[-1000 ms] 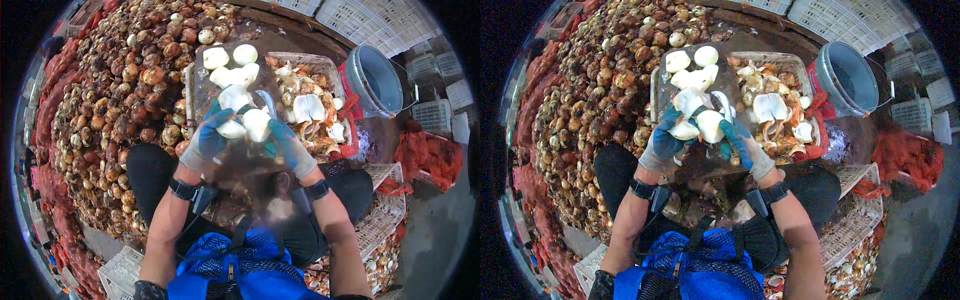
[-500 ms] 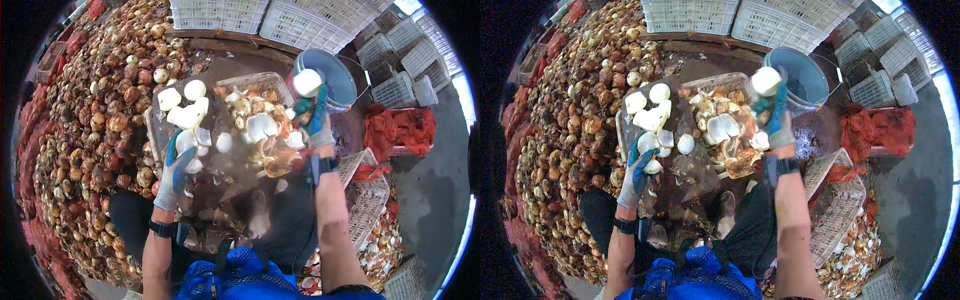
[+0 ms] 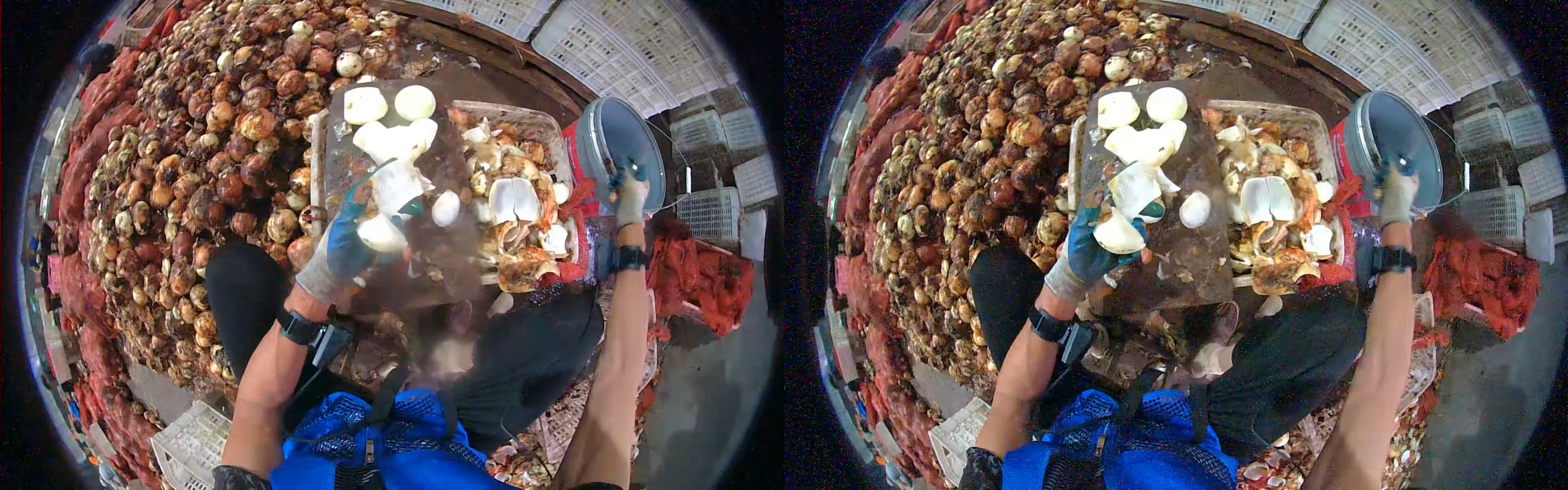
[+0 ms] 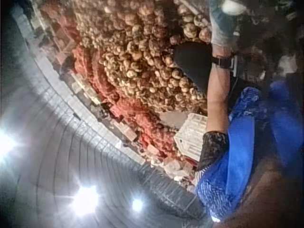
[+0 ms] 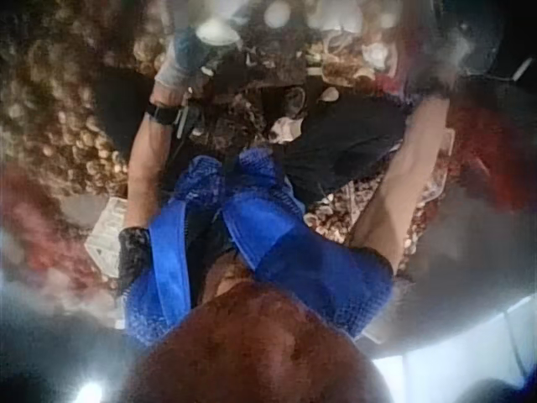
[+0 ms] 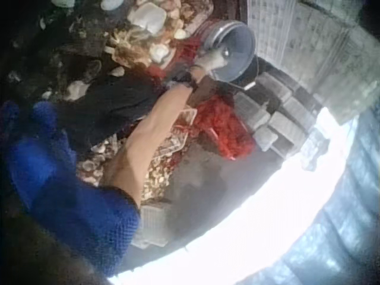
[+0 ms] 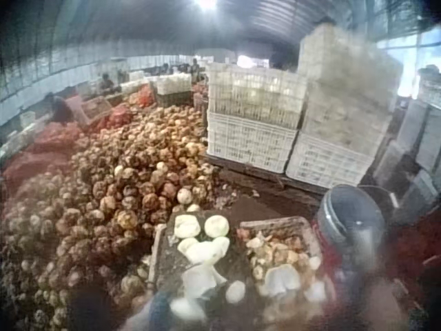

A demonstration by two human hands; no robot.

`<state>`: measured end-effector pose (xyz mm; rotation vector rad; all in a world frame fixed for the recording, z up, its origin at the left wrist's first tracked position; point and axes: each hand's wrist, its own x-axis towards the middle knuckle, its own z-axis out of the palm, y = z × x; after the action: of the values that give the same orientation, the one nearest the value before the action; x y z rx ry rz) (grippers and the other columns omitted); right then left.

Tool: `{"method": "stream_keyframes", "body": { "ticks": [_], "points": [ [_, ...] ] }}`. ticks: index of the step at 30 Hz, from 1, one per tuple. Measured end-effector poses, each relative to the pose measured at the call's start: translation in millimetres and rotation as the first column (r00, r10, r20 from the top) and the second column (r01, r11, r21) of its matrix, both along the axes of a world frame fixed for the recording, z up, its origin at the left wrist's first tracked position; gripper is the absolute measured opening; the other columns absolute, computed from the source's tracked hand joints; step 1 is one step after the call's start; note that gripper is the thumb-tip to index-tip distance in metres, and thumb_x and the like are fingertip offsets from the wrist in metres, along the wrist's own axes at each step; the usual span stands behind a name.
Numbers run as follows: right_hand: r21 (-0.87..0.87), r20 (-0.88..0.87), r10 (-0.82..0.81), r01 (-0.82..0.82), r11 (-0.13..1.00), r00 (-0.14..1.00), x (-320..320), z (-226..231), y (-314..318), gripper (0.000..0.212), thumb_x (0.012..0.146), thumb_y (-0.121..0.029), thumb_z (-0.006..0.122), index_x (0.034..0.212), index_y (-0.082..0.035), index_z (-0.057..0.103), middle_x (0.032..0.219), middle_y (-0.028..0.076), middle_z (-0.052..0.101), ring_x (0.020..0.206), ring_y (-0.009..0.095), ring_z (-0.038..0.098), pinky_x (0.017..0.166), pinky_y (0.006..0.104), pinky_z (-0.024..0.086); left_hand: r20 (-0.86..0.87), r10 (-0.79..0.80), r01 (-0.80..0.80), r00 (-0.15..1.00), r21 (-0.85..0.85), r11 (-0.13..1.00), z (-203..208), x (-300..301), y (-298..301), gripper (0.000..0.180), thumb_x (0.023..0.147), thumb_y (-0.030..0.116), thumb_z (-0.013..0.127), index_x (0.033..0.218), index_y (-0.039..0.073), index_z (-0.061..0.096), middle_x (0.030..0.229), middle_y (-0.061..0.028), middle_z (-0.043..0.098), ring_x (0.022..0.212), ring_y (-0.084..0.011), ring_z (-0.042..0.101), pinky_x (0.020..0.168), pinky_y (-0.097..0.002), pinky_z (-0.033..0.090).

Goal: Peeling onions with a knife and putting them into a bucket.

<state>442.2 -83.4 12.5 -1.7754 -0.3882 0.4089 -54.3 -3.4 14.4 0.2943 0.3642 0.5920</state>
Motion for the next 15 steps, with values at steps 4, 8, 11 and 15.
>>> {"method": "stream_keyframes", "body": {
  "ticks": [4, 8, 11, 15],
  "points": [
    [0.051, 0.01, 0.517, -0.517, 0.855, 0.856, -162, 38, 14, 0.033, 0.082, -0.02, 0.069, 0.11, -0.006, 0.06, 0.076, -0.002, 0.06, 0.054, 0.004, 0.05, 0.044, 0.021, 0.039, 0.051, -0.085, 0.084, 0.995, 0.025, 0.996, -4, -11, -1, 0.062, 0.088, 0.049, 0.052, 0.132, 0.007, 0.041, 0.11, -0.015, 0.061, 0.09, -0.0276, 0.064, 0.075, -0.0382, 0.055],
    [-0.179, 0.038, 0.821, -0.805, 0.566, 0.569, -274, 67, -12, 0.042, 0.081, -0.019, 0.07, 0.12, -0.008, 0.057, 0.081, 0.0, 0.06, 0.063, 0.005, 0.054, 0.055, 0.0214, 0.045, -0.005, -0.157, 0.155, 0.988, 0.196, 0.968, -23, -19, -7, 0.061, 0.089, 0.049, 0.048, 0.133, 0.008, 0.04, 0.117, -0.0124, 0.059, 0.093, -0.0261, 0.063, 0.08, -0.0396, 0.053],
    [0.062, -0.324, 0.855, -0.893, 0.445, 0.404, -315, 69, -12, 0.048, 0.08, -0.021, 0.07, 0.124, -0.008, 0.053, 0.092, 0.003, 0.064, 0.073, 0.007, 0.06, 0.062, 0.0246, 0.049, 0.061, -0.263, 0.261, 0.963, 0.05, 0.964, -23, -16, -7, 0.061, 0.09, 0.05, 0.045, 0.133, 0.008, 0.04, 0.118, -0.0105, 0.058, 0.095, -0.0257, 0.063, 0.081, -0.0395, 0.053],
    [-0.09, -0.151, 0.939, -0.951, 0.297, 0.308, -317, 28, -8, 0.048, 0.082, -0.03, 0.068, 0.122, -0.007, 0.053, 0.093, 0.007, 0.066, 0.073, 0.01, 0.062, 0.062, 0.0236, 0.05, -0.444, 0.164, 0.39, 0.881, 0.877, 0.281, 2, -11, -15, 0.049, 0.093, 0.041, 0.043, 0.129, 0.008, 0.043, 0.113, -0.0105, 0.06, 0.09, -0.0237, 0.064, 0.07, -0.0381, 0.056]
  ]
}}
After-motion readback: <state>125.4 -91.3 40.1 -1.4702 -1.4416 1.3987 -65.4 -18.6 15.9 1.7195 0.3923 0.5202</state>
